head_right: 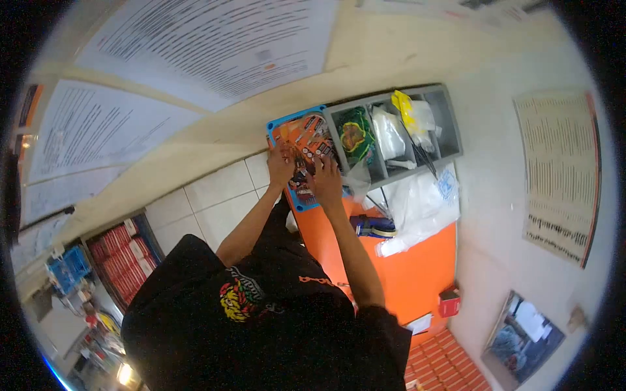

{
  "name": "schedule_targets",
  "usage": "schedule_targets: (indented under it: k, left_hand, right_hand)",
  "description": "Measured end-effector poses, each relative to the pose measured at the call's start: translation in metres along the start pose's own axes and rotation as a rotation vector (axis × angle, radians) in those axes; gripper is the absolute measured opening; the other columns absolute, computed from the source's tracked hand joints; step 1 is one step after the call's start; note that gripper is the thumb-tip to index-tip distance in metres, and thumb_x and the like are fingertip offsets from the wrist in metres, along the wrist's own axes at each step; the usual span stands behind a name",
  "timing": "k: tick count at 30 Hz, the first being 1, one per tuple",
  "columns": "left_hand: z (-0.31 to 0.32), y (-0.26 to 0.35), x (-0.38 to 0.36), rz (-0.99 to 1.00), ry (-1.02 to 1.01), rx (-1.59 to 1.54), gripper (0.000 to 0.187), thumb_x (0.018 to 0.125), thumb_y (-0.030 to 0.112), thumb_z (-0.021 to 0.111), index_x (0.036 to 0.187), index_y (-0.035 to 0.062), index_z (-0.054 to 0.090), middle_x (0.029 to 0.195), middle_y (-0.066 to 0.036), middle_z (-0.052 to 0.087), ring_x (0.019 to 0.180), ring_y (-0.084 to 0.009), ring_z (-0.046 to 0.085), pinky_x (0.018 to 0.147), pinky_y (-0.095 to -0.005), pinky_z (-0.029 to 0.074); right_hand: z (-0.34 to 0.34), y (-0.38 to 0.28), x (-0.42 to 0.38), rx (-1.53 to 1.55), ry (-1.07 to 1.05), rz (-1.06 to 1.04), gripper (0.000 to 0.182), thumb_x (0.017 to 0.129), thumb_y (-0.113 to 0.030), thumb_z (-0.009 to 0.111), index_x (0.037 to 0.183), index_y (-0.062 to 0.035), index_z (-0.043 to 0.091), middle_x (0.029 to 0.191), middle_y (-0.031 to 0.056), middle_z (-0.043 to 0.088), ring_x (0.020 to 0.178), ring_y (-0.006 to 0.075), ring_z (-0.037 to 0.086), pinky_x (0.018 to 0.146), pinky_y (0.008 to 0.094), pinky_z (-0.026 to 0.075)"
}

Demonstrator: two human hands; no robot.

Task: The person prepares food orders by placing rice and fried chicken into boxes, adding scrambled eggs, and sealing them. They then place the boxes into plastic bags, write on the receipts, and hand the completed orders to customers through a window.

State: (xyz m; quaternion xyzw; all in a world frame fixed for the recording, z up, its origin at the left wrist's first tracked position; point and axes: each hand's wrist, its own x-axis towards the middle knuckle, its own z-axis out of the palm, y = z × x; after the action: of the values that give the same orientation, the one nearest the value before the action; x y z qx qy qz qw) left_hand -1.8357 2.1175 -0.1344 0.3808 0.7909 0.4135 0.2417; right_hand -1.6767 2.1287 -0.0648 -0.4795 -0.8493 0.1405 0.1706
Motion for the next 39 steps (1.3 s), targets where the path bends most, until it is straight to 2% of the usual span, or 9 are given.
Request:
schedule_targets:
  k: [6, 15, 17, 23, 26, 28, 30, 31, 39]
  left_hand:
    - [-0.015, -0.01, -0.001, -0.022, -0.352, 0.309, 0.043, 0.084, 0.013, 0.057, 0.126, 0.0042, 0.054, 0.128, -0.022, 0.055, 0.118, -0.0387, 0.053, 0.102, -0.0574, 0.038]
    - [-0.001, -0.016, 0.012, 0.031, -0.421, 0.113, 0.043, 0.083, 0.012, 0.059, 0.122, -0.0036, 0.053, 0.122, -0.025, 0.055, 0.102, -0.0373, 0.061, 0.085, -0.0472, 0.051]
    - [0.004, -0.002, 0.016, -0.464, -0.631, -0.535, 0.036, 0.08, 0.006, 0.062, 0.113, -0.0052, 0.055, 0.105, -0.019, 0.06, 0.081, -0.0291, 0.062, 0.07, -0.0408, 0.052]
    - [0.018, 0.029, -0.01, -0.632, -0.202, -0.653, 0.021, 0.076, 0.008, 0.067, 0.095, 0.0014, 0.066, 0.079, -0.009, 0.064, 0.073, -0.0181, 0.061, 0.066, -0.032, 0.049]
    - [0.005, 0.039, -0.007, -0.52, -0.332, -0.721, 0.028, 0.077, 0.002, 0.062, 0.105, -0.0011, 0.062, 0.085, -0.009, 0.065, 0.068, -0.0167, 0.059, 0.062, -0.0343, 0.049]
    - [0.027, 0.025, -0.008, -0.438, -0.492, -0.583, 0.047, 0.079, 0.018, 0.066, 0.123, 0.0027, 0.057, 0.109, -0.015, 0.064, 0.094, -0.0259, 0.061, 0.078, -0.0426, 0.051]
    - [0.06, 0.024, -0.017, -0.184, -0.281, -0.039, 0.053, 0.082, 0.035, 0.065, 0.127, 0.0081, 0.057, 0.139, -0.022, 0.044, 0.131, -0.0393, 0.039, 0.102, -0.0544, 0.038]
    - [0.053, 0.036, -0.024, -0.363, -0.307, -0.089, 0.06, 0.082, 0.044, 0.065, 0.133, 0.0154, 0.053, 0.154, -0.022, 0.019, 0.144, -0.046, 0.005, 0.114, -0.0602, 0.017]
    - [0.034, 0.035, -0.028, -0.369, -0.247, -0.193, 0.06, 0.08, 0.039, 0.065, 0.135, 0.0175, 0.05, 0.153, -0.027, 0.021, 0.145, -0.0444, 0.002, 0.116, -0.0575, 0.008]
  right_hand:
    - [0.036, 0.008, 0.064, -0.163, -0.196, 0.116, 0.061, 0.078, -0.029, 0.074, 0.125, -0.0025, 0.047, 0.11, 0.0208, 0.055, 0.095, 0.0402, 0.06, 0.074, 0.0445, 0.053]
    - [0.007, 0.061, 0.083, 0.364, -0.1, 0.002, 0.017, 0.085, -0.011, 0.068, 0.092, 0.0043, 0.066, 0.075, 0.0181, 0.07, 0.068, 0.0263, 0.07, 0.064, 0.0343, 0.054]
    - [0.0, 0.064, 0.083, 0.367, -0.131, -0.004, 0.018, 0.085, -0.012, 0.068, 0.094, 0.004, 0.067, 0.077, 0.0183, 0.07, 0.069, 0.025, 0.07, 0.064, 0.0341, 0.054]
    - [0.0, 0.065, 0.081, 0.382, -0.115, 0.0, 0.018, 0.085, -0.012, 0.068, 0.095, 0.0031, 0.066, 0.08, 0.0175, 0.07, 0.073, 0.0247, 0.07, 0.065, 0.0343, 0.054]
    - [-0.003, 0.053, 0.081, 0.375, -0.085, -0.033, 0.02, 0.084, -0.014, 0.071, 0.096, 0.0016, 0.066, 0.084, 0.0172, 0.07, 0.075, 0.0261, 0.07, 0.066, 0.0354, 0.054]
    - [-0.005, 0.046, 0.082, 0.277, -0.111, -0.078, 0.026, 0.084, -0.025, 0.071, 0.09, -0.0003, 0.065, 0.087, 0.0169, 0.069, 0.077, 0.0294, 0.069, 0.067, 0.038, 0.055]
    - [-0.005, 0.024, 0.087, 0.115, -0.128, 0.025, 0.032, 0.082, -0.032, 0.072, 0.089, -0.0014, 0.063, 0.088, 0.0171, 0.069, 0.079, 0.0315, 0.068, 0.068, 0.0406, 0.054]
    - [-0.003, 0.016, 0.089, -0.059, -0.142, 0.127, 0.038, 0.081, -0.039, 0.072, 0.087, -0.0026, 0.062, 0.09, 0.0173, 0.068, 0.082, 0.0336, 0.068, 0.068, 0.0431, 0.054]
    - [0.013, 0.01, 0.105, -0.107, -0.189, 0.14, 0.055, 0.071, -0.048, 0.076, 0.095, -0.0037, 0.055, 0.087, 0.0183, 0.068, 0.084, 0.0388, 0.066, 0.07, 0.049, 0.051]
